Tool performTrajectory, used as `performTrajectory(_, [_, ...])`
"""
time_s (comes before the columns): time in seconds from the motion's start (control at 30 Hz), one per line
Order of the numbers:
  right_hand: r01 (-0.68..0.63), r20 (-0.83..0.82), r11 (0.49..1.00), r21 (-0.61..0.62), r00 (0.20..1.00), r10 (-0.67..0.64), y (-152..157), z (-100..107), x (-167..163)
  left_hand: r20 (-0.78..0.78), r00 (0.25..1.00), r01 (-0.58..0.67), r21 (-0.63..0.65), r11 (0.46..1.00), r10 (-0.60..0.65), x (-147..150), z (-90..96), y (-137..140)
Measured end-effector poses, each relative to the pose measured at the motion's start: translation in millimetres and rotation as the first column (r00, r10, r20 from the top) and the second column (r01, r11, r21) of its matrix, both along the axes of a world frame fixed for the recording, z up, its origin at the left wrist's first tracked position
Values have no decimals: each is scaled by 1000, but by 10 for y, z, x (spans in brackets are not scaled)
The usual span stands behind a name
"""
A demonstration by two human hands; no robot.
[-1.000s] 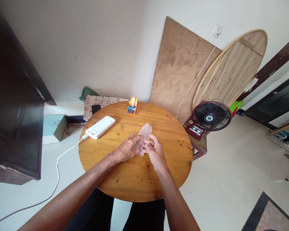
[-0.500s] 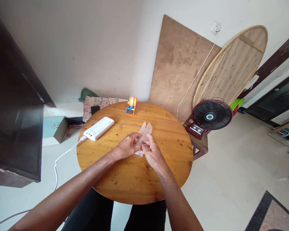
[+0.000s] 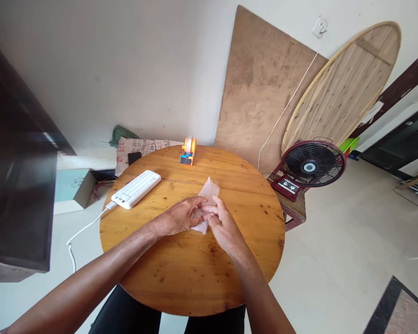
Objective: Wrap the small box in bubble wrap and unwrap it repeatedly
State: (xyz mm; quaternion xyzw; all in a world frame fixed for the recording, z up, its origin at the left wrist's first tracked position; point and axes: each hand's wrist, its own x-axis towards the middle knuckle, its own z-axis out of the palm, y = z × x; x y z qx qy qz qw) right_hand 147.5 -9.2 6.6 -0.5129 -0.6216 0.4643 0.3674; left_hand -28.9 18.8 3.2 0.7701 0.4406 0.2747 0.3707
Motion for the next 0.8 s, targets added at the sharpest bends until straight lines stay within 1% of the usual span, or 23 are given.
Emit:
performTrajectory(0.07, [21,12,999,33,1000,-22,40,9,31,-36,999,17,-1,1000,-17,2,-2,0])
performTrajectory(0.13, [71,44,993,90,996,-75,101,42,86,-63,998,1,-10,1000,-2,7,-8,-3])
performTrajectory(0.23, [129,128,976,176,980,-153,237,92,186,-75,997,-30,-4,1000,30,10,-32,0])
performTrajectory(0.3, [120,209,968,219,964,-166,350,108,230,-89,996,-17,25,1000,19,8,-56,11])
performTrajectory(0.37, [64,307,960,272,940,-150,470,105,240,-98,995,8,80,997,-1,2,-84,26])
performTrajectory(0.43, [-27,403,942,334,908,-117,586,90,221,-94,995,37,145,989,-23,-4,-109,39])
performTrajectory(0.53, [-171,503,891,422,861,-72,724,51,167,-73,996,57,191,980,-44,-11,-126,44])
performTrajectory(0.6, [-268,556,854,445,831,-30,774,17,134,-49,997,68,192,979,-60,-12,-124,41])
performTrajectory(0.67, [-340,607,837,428,795,12,789,-17,113,-19,997,79,195,978,-77,-10,-122,41])
performTrajectory(0.73, [-359,641,834,419,767,8,781,-44,111,5,996,84,205,975,-87,-5,-132,47])
performTrajectory(0.8, [-319,635,827,463,770,-58,763,-60,129,24,996,82,223,971,-90,0,-159,58])
